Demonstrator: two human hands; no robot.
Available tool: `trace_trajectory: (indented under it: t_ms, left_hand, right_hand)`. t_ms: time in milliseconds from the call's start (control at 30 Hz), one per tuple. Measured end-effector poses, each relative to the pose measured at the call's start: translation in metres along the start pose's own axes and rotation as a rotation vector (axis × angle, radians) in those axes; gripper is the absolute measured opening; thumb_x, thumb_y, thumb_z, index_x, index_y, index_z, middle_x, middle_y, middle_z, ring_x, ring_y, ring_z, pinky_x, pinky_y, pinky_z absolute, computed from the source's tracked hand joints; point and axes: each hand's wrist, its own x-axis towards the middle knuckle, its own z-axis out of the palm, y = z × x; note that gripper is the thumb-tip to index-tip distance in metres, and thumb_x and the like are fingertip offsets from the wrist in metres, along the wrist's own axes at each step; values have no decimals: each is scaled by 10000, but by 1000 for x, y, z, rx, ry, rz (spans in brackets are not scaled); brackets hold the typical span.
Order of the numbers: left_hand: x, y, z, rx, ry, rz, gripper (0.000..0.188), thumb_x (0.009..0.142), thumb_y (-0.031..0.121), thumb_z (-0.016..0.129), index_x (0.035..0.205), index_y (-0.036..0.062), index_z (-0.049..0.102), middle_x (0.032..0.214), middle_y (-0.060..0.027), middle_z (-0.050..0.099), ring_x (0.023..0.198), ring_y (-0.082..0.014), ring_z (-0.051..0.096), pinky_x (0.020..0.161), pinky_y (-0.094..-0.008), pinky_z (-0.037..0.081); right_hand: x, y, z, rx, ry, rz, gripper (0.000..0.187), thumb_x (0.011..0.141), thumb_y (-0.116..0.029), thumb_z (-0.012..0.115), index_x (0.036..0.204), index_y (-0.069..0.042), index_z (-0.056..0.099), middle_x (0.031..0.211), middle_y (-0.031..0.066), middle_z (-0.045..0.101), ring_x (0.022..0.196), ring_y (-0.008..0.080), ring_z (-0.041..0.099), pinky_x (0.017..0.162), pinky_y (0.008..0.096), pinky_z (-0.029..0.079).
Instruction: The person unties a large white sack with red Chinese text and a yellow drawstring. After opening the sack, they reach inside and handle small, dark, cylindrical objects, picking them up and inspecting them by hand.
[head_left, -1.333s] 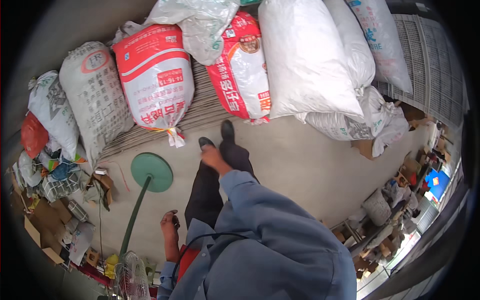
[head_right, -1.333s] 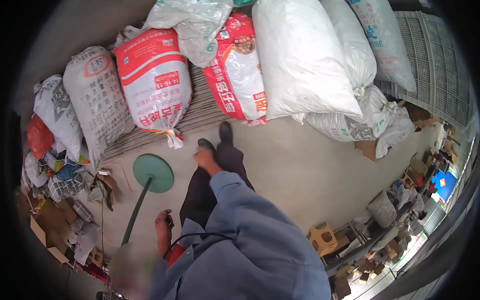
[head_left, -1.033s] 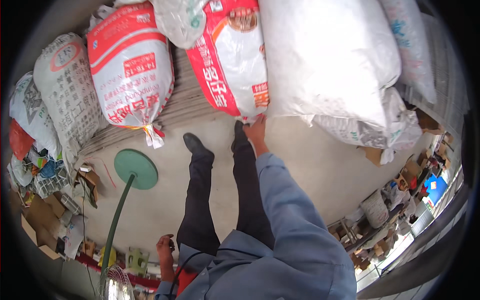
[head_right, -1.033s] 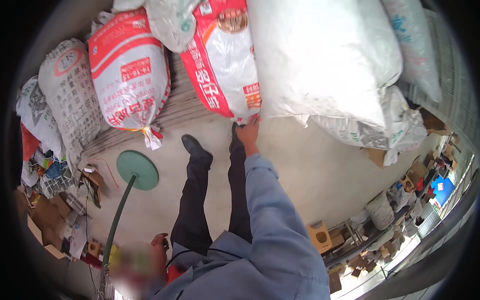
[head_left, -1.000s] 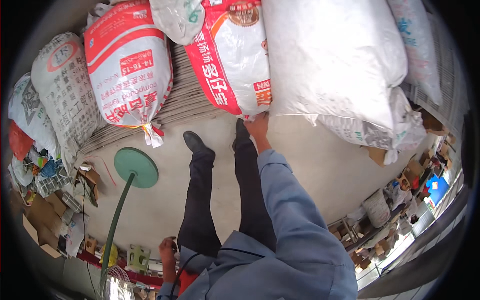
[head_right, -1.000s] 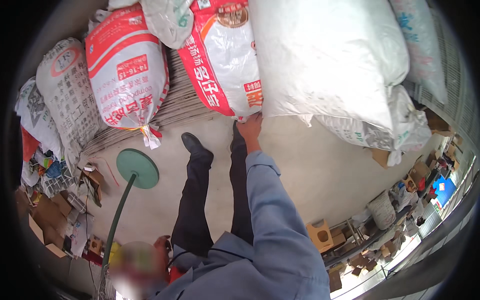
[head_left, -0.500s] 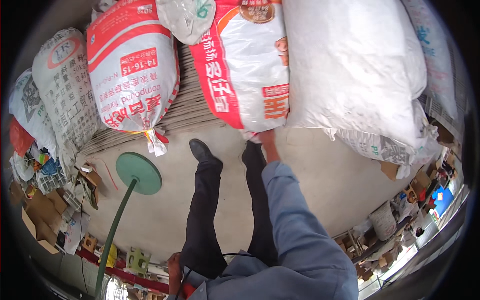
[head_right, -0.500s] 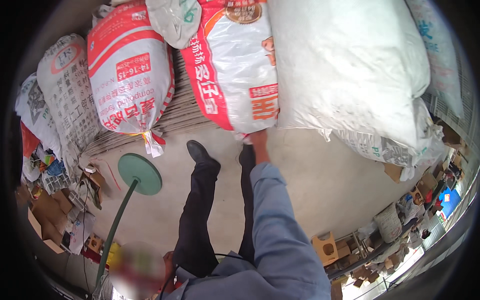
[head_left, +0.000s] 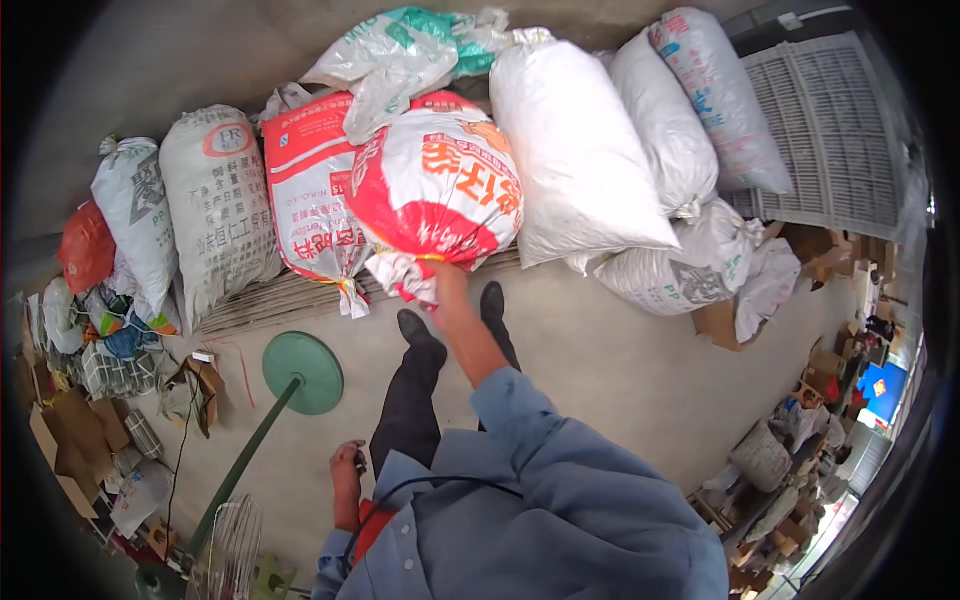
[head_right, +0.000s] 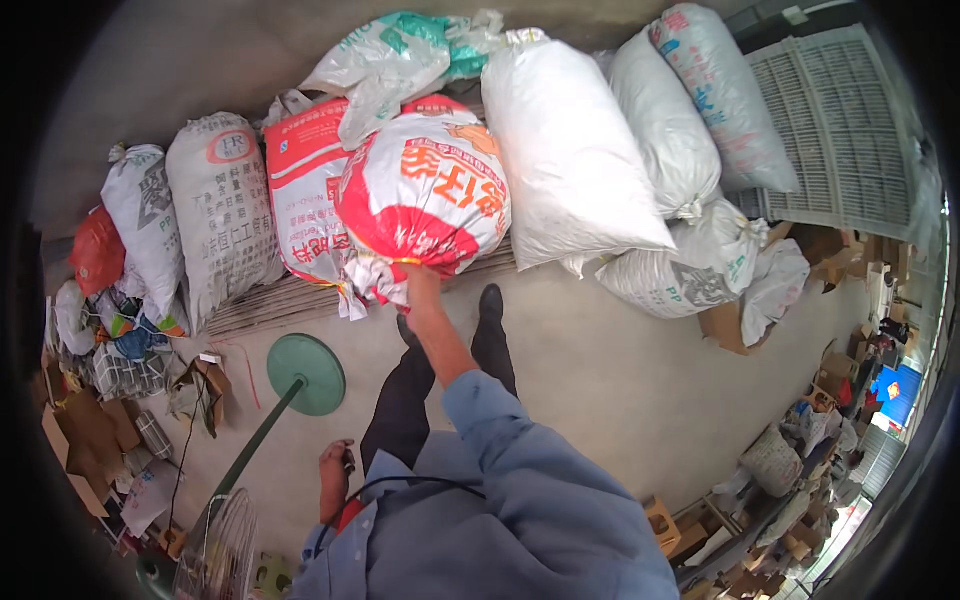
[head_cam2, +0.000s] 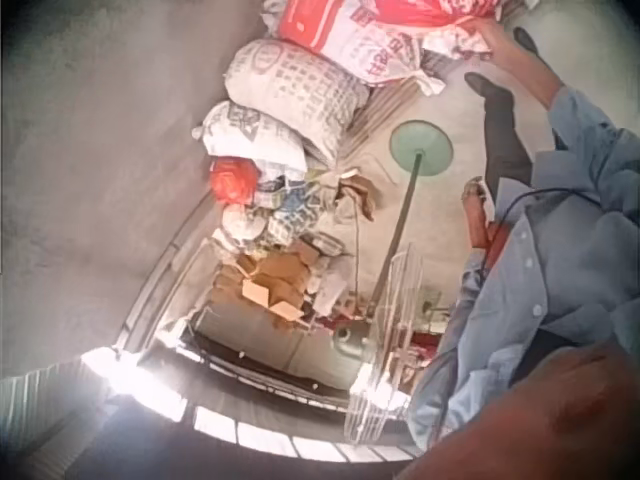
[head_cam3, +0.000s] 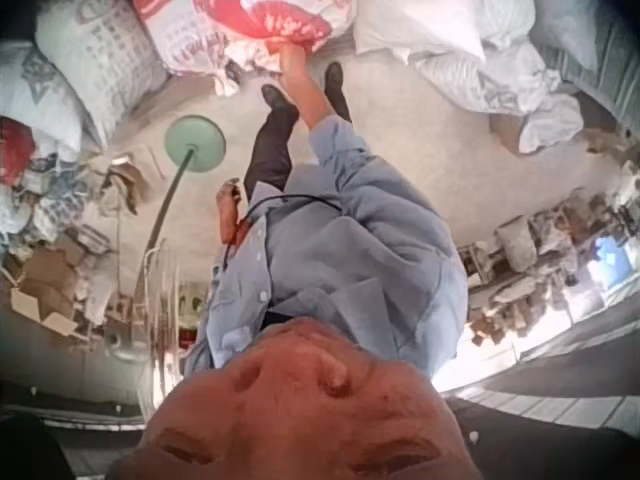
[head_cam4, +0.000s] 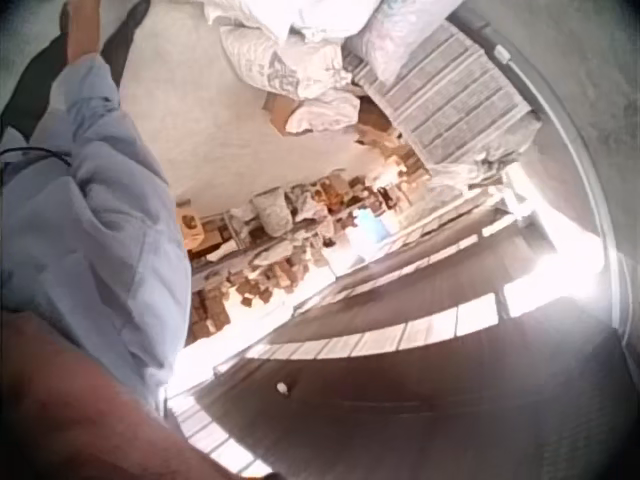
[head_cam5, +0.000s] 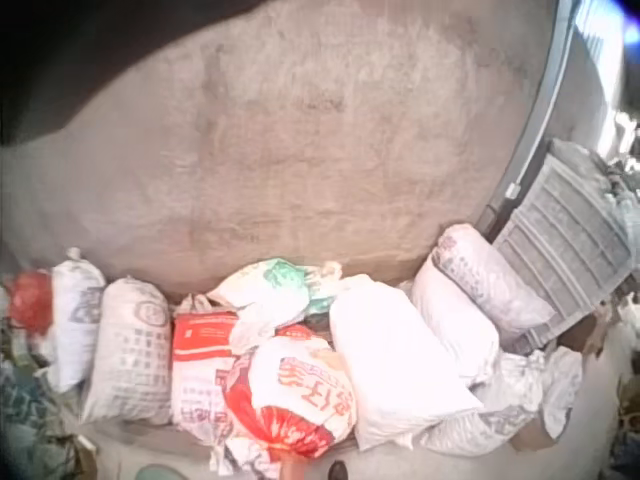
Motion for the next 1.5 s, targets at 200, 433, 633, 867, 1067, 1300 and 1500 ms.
trace_trajectory:
  t_ms: [200,433,633,867,1067,1300,1500]
  left_hand:
    - [-10,12,-22,-215,-86,63,257,926,244,506,974,54,672,635,18,513,555,-75,475,489,-237,354]
    - [-34,27,-21,-211,9,13,233,915,224,517,969,68,683,654,30,522,580,-69,482,521,-221,358]
    - [-51,45,1,-162,29,53,232,915,230,521,962,76,688,659,37,528,593,-66,489,526,-221,360]
    - [-53,63,40,-65,-9,59,233,918,225,517,952,77,694,663,34,526,590,-67,486,521,-224,353]
    - [-61,68,67,-104,-3,42,247,923,259,523,966,77,685,668,36,522,601,-66,484,537,-226,353]
    - [-50,128,123,-176,-253,-77,573,879,559,537,1168,67,591,898,-38,584,854,-153,564,605,-296,414]
    - [-104,199,225,106,-38,25,581,854,490,638,1272,117,484,1097,-98,588,1002,-213,590,718,-448,529]
  right_hand:
    - [-102,-134,54,210,-337,9,255,934,-321,494,900,-112,635,748,29,659,552,143,585,430,274,408]
    - [-46,-96,39,118,-115,167,286,948,-375,471,923,-142,636,742,10,630,556,154,532,461,263,395]
    - [10,-88,28,-110,-260,287,290,941,-395,478,919,-160,647,758,-6,656,600,159,582,468,290,393]
    - [21,-92,8,-261,-262,330,280,928,-445,494,945,-195,620,753,-7,661,555,160,566,425,292,354]
    - [-75,-41,-47,-184,-128,366,242,943,-309,529,1095,-149,626,971,39,689,799,180,710,517,336,567]
    - [-61,59,-168,-537,-253,380,508,851,-467,651,1020,13,647,845,66,648,722,150,580,591,349,443]
    - [-93,-28,-145,-914,-505,534,750,837,-720,490,1041,-15,644,831,105,677,692,227,667,645,325,512]
